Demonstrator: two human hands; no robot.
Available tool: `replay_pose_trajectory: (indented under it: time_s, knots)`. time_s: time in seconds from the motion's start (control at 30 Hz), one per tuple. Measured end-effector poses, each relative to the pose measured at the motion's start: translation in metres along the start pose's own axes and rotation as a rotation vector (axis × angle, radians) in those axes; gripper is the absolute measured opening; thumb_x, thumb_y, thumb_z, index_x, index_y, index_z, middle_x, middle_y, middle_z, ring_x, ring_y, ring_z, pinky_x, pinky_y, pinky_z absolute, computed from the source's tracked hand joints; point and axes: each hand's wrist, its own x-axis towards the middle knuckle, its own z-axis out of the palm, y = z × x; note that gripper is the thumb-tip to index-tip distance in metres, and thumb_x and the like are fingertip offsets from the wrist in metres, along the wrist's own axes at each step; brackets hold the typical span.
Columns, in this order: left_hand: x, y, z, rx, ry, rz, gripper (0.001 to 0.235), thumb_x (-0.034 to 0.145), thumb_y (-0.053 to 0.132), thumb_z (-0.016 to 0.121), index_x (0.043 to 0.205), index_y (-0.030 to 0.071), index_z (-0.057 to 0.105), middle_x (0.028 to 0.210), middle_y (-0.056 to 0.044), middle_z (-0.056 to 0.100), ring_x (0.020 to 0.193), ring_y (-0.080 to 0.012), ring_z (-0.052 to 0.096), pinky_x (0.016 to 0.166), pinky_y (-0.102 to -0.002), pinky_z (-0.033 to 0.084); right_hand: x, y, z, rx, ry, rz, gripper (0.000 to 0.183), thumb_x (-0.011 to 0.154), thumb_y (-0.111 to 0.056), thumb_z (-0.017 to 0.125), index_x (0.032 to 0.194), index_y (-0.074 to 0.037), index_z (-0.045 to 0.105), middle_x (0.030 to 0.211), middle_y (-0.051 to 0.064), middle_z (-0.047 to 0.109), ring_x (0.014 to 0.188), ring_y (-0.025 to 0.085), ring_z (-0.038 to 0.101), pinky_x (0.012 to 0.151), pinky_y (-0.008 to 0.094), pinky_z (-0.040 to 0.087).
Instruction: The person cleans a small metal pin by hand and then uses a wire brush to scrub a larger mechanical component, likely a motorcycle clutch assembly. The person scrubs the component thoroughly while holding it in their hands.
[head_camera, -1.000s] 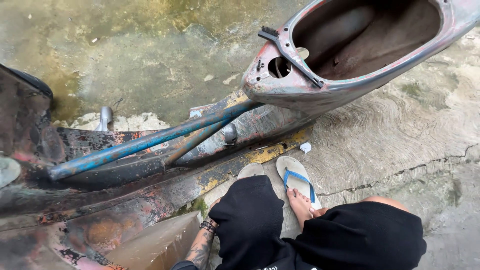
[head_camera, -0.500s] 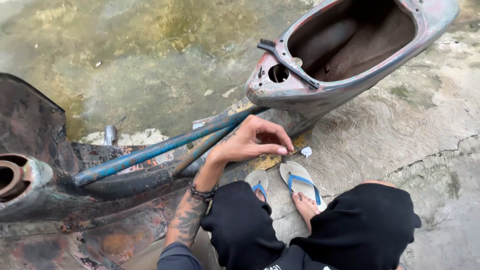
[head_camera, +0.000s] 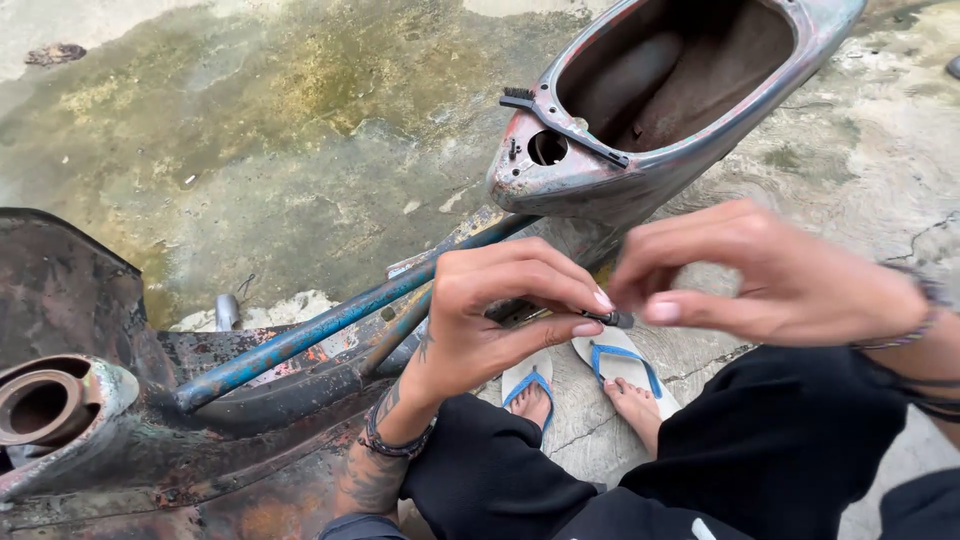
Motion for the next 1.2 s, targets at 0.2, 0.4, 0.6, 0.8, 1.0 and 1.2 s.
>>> replay_pose_trajectory:
  time_s: [0.2, 0.4, 0.6, 0.8, 1.0, 1.2]
  knots:
    - [-0.009, 0.006, 0.001, 0.137, 0.129, 0.102, 0.01, 0.092, 0.002, 0.079, 0.097, 0.005, 0.071, 0.099, -0.012, 0.075, 0.084, -0.0209, 0.077, 0.08, -0.028, 0.063, 0.012, 0.009, 0.032, 0.333, 0.119, -0.13, 0.031, 0.096, -0.03, 0.059, 0.091, -0.003, 0.072, 0.078, 0.004, 0.072, 0.064, 0.01, 0.07, 0.06, 0.02, 0.057]
    - [-0.011, -0.011, 0.003, 0.373, 0.031, 0.155, 0.024, 0.101, 0.013, 0.076, 0.122, 0.007, 0.067, 0.109, -0.011, 0.072, 0.089, -0.0226, 0.073, 0.082, -0.031, 0.062, -0.006, 0.027, 0.038, 0.379, 0.253, -0.061, 0.022, 0.083, -0.02, 0.075, 0.087, 0.001, 0.074, 0.074, 0.009, 0.075, 0.064, 0.014, 0.072, 0.059, 0.022, 0.059]
    - [-0.009, 0.001, -0.002, 0.438, -0.114, 0.335, 0.067, 0.116, 0.039, 0.016, 0.116, -0.007, 0.065, 0.105, -0.02, 0.067, 0.086, -0.0318, 0.073, 0.073, -0.038, 0.059, -0.004, 0.022, 0.045, 0.337, 0.219, -0.092, 0.023, 0.08, -0.025, 0.077, 0.075, -0.003, 0.071, 0.066, 0.004, 0.071, 0.057, 0.014, 0.065, 0.057, 0.024, 0.053]
    - [-0.003, -0.002, 0.002, 0.87, -0.116, 0.452, 0.024, 0.111, 0.009, 0.047, 0.099, 0.003, 0.067, 0.093, -0.009, 0.061, 0.071, -0.02, 0.057, 0.06, -0.028, 0.043, 0.0, 0.022, 0.048, 0.231, 0.275, -0.103, 0.025, 0.089, -0.026, 0.066, 0.077, -0.004, 0.066, 0.063, 0.001, 0.064, 0.055, 0.012, 0.057, 0.055, 0.023, 0.049]
    - [-0.004, -0.008, 0.0, 0.839, -0.068, 0.501, 0.025, 0.109, 0.005, 0.05, 0.096, -0.006, 0.068, 0.088, -0.013, 0.062, 0.065, -0.0222, 0.054, 0.056, -0.029, 0.041, 0.003, 0.025, 0.051, 0.282, 0.295, -0.083, 0.025, 0.089, -0.023, 0.066, 0.077, -0.002, 0.068, 0.063, 0.003, 0.068, 0.053, 0.009, 0.064, 0.05, 0.019, 0.051]
    - [-0.004, -0.008, -0.002, 0.911, -0.079, 0.477, 0.022, 0.109, 0.006, 0.056, 0.089, 0.0, 0.065, 0.081, -0.005, 0.055, 0.063, -0.0171, 0.045, 0.055, -0.027, 0.033, 0.006, 0.033, 0.051, 0.269, 0.259, -0.073, 0.022, 0.087, -0.022, 0.069, 0.08, -0.002, 0.07, 0.065, 0.005, 0.071, 0.049, 0.009, 0.072, 0.048, 0.017, 0.058]
